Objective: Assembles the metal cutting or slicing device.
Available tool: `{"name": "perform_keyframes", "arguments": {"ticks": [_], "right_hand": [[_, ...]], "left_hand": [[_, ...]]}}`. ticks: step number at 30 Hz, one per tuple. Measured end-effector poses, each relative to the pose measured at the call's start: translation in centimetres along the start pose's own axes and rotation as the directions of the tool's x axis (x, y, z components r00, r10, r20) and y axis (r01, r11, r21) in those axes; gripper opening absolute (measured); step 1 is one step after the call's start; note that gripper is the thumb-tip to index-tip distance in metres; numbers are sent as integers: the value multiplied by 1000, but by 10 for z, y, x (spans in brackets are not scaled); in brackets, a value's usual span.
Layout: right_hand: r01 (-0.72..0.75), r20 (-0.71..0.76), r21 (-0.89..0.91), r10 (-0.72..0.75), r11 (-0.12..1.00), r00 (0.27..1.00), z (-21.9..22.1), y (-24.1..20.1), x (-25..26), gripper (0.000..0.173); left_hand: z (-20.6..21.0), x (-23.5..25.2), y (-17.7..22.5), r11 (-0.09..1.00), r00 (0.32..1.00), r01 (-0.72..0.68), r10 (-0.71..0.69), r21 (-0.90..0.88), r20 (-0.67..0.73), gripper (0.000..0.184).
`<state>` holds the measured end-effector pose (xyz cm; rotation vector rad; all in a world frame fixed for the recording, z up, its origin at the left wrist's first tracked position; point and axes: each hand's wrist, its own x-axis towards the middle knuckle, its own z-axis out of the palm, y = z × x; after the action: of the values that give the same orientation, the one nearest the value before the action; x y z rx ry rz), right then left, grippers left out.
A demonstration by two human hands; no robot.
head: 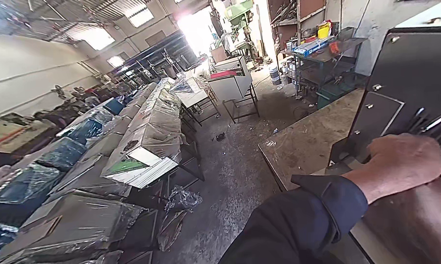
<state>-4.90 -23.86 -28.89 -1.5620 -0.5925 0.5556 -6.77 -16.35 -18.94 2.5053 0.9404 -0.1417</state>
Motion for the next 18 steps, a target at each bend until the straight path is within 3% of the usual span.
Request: {"name": "perform_keyframes", "arguments": {"ticks": [3,5,6,9,10,14,18], "right_hand": [[171,-1,40,-171,984,985,-3,21,13,59],[180,4,28,-180,983,984,-4,16,12,66],[160,11,44,-160,986,987,-1,12,7,63],[60,3,128,-61,990,998,6,8,-9,26],[8,1,132,-8,991,1000,5,10,-12,26],[-51,18,82,50,995,999,1,17,-7,37],[12,60,-38,-10,999,998,1,5,5,65]], "left_hand": [[0,-3,0,1000,994,-9,12,28,-104,22],[-2,-7,-1,999,981,-21,25,28,-192,25],[-2,-8,-4,999,981,-26,31,27,-192,26],[12,-8,-11,996,988,-63,72,68,-138,18],[20,-9,-13,994,989,-67,77,81,-126,18],[28,-5,-9,992,989,29,-10,124,-148,27],[13,7,3,969,965,175,-134,172,-227,32]]}}
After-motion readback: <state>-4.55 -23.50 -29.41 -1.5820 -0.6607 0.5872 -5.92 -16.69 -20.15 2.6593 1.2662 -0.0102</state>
